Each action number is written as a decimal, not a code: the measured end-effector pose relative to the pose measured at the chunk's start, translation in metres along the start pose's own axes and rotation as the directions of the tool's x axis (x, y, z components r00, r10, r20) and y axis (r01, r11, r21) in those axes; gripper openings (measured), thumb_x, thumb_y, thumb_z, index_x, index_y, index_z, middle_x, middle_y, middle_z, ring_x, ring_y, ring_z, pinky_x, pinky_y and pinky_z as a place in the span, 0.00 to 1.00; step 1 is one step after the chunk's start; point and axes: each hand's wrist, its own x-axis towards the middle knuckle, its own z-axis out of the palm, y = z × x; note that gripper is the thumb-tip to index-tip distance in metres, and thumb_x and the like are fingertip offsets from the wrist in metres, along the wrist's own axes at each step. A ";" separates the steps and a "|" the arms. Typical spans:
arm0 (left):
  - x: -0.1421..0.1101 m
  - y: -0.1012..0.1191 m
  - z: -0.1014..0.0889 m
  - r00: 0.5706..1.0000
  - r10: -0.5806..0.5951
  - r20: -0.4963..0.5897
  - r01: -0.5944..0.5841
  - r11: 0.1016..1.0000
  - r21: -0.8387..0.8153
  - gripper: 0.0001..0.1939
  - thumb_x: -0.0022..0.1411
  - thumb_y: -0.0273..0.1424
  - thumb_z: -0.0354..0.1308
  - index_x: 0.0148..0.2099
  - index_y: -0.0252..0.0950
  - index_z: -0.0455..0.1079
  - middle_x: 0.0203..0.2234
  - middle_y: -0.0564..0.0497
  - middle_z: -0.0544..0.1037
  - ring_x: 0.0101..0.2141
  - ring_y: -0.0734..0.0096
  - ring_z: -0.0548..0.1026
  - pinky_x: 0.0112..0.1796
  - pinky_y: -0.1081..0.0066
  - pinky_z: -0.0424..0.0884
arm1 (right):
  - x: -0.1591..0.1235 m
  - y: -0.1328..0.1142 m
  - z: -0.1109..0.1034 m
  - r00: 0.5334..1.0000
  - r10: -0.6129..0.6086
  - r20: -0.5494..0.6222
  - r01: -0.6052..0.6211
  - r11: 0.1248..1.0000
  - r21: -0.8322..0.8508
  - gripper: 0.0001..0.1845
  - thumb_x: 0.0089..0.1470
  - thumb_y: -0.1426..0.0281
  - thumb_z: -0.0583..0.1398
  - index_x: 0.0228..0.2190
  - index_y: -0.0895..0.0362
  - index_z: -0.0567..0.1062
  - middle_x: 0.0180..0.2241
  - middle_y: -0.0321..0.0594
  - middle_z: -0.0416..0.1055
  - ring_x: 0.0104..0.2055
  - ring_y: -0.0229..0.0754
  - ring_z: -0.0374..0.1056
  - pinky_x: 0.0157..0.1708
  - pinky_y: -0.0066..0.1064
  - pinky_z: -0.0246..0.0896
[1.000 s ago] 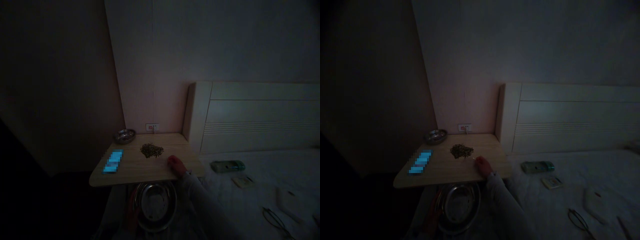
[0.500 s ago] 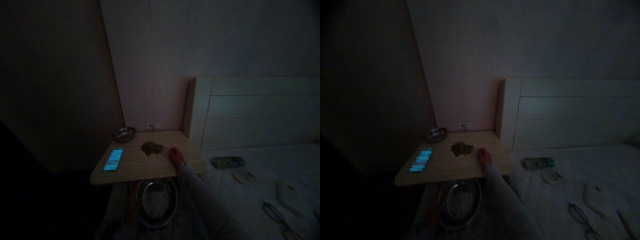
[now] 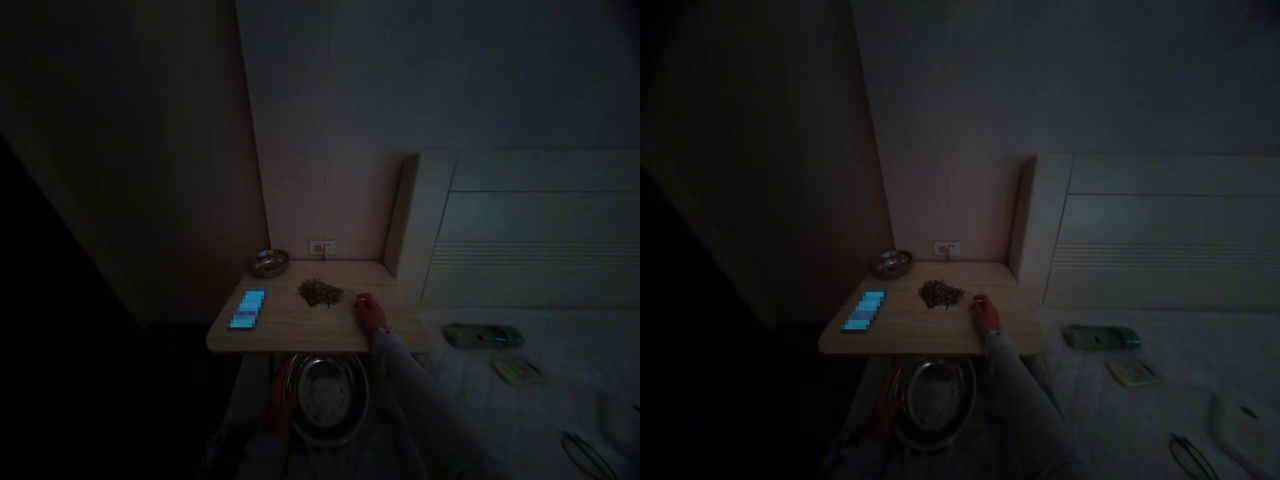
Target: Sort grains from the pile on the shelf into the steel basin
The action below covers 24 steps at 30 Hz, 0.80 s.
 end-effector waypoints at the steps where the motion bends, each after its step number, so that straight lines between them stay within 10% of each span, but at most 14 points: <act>1: 0.000 -0.001 0.000 1.000 0.002 -0.004 -0.002 1.000 0.001 0.28 0.43 0.31 0.52 0.50 0.37 0.59 0.52 0.47 0.61 0.53 0.61 0.53 0.50 0.64 0.49 | 0.000 0.000 0.000 1.000 0.004 -0.001 -0.004 1.000 0.000 0.15 0.45 0.63 0.47 0.35 0.56 0.65 0.27 0.37 0.69 0.29 0.35 0.63 0.29 0.25 0.55; 24: -0.001 0.002 0.007 0.990 -0.029 -0.136 0.027 1.000 -0.010 0.27 0.42 0.30 0.51 0.49 0.39 0.60 0.48 0.47 0.65 0.51 0.58 0.57 0.49 0.60 0.51 | -0.003 -0.006 0.000 0.998 -0.007 0.055 0.016 0.988 -0.154 0.15 0.43 0.69 0.51 0.37 0.53 0.68 0.28 0.35 0.69 0.30 0.35 0.63 0.30 0.26 0.55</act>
